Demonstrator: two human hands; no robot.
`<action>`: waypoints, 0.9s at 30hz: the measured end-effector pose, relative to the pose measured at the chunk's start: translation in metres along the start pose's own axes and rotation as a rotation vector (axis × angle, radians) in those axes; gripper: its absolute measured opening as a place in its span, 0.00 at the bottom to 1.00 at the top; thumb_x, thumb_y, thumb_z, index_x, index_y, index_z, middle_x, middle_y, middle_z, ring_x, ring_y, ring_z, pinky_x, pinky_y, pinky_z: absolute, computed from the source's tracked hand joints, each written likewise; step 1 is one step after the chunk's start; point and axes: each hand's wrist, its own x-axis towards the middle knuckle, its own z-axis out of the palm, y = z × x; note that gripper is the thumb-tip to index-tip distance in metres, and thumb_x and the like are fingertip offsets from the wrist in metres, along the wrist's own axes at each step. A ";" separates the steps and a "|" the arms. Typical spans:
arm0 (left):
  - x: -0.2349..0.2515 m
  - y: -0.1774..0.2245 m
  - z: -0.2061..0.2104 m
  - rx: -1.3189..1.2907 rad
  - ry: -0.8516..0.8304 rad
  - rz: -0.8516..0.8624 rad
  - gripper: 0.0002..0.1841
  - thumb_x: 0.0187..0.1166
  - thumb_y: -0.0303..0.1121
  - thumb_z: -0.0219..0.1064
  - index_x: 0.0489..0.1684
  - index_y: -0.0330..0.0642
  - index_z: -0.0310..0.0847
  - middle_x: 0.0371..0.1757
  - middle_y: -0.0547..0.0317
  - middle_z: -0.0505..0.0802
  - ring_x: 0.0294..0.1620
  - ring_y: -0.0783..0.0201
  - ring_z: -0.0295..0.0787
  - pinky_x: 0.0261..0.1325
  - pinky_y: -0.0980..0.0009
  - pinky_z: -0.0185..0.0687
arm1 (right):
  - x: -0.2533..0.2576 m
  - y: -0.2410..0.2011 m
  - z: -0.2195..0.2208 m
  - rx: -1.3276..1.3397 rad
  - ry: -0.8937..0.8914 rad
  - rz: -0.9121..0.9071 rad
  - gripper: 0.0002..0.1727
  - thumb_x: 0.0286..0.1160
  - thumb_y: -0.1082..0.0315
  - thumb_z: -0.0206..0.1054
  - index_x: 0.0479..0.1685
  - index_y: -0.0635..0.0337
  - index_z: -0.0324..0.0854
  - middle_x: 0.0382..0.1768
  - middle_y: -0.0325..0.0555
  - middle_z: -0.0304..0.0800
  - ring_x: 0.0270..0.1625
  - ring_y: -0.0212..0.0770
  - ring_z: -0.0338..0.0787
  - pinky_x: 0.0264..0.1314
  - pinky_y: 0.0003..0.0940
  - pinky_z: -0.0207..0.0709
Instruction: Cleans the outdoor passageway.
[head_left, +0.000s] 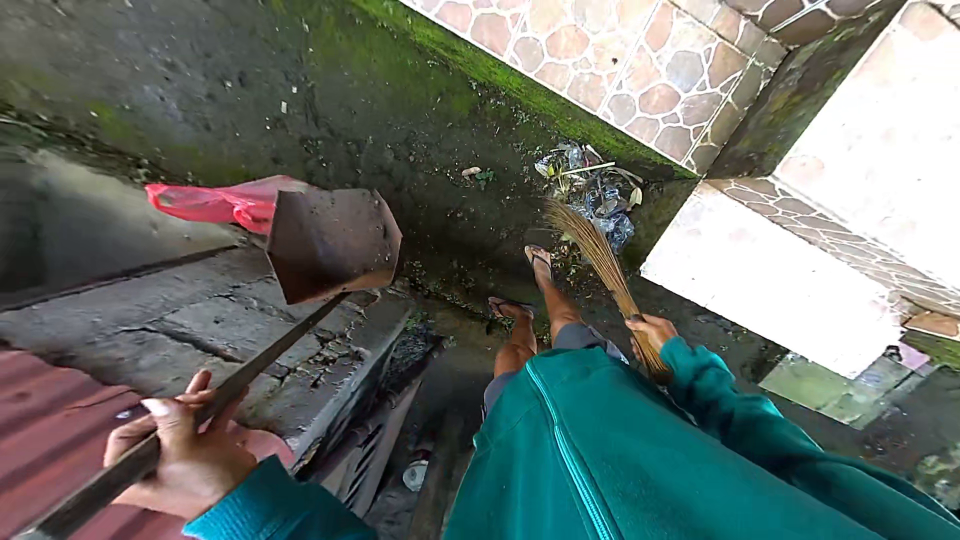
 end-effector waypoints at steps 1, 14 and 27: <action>0.000 0.000 -0.003 -0.004 -0.011 -0.001 0.02 0.85 0.21 0.54 0.46 0.32 0.69 0.39 0.54 0.90 0.41 0.58 0.94 0.41 0.62 0.93 | -0.020 0.005 -0.008 -0.026 -0.009 -0.023 0.20 0.88 0.62 0.62 0.69 0.66 0.78 0.34 0.52 0.86 0.25 0.40 0.86 0.32 0.37 0.85; 0.013 0.009 0.012 -0.018 -0.221 0.032 0.06 0.82 0.25 0.54 0.36 0.47 0.70 0.33 0.67 0.94 0.41 0.64 0.97 0.38 0.66 0.95 | 0.024 -0.051 0.088 -0.153 -0.317 -0.138 0.21 0.83 0.64 0.68 0.67 0.71 0.78 0.53 0.61 0.87 0.46 0.44 0.88 0.55 0.41 0.83; 0.112 -0.058 0.042 0.040 -0.544 0.094 0.06 0.75 0.26 0.65 0.30 0.47 0.76 0.33 0.73 0.93 0.36 0.75 0.93 0.41 0.75 0.91 | -0.087 -0.023 0.139 0.212 -0.103 -0.257 0.15 0.80 0.67 0.69 0.57 0.70 0.85 0.46 0.52 0.91 0.46 0.36 0.88 0.57 0.37 0.82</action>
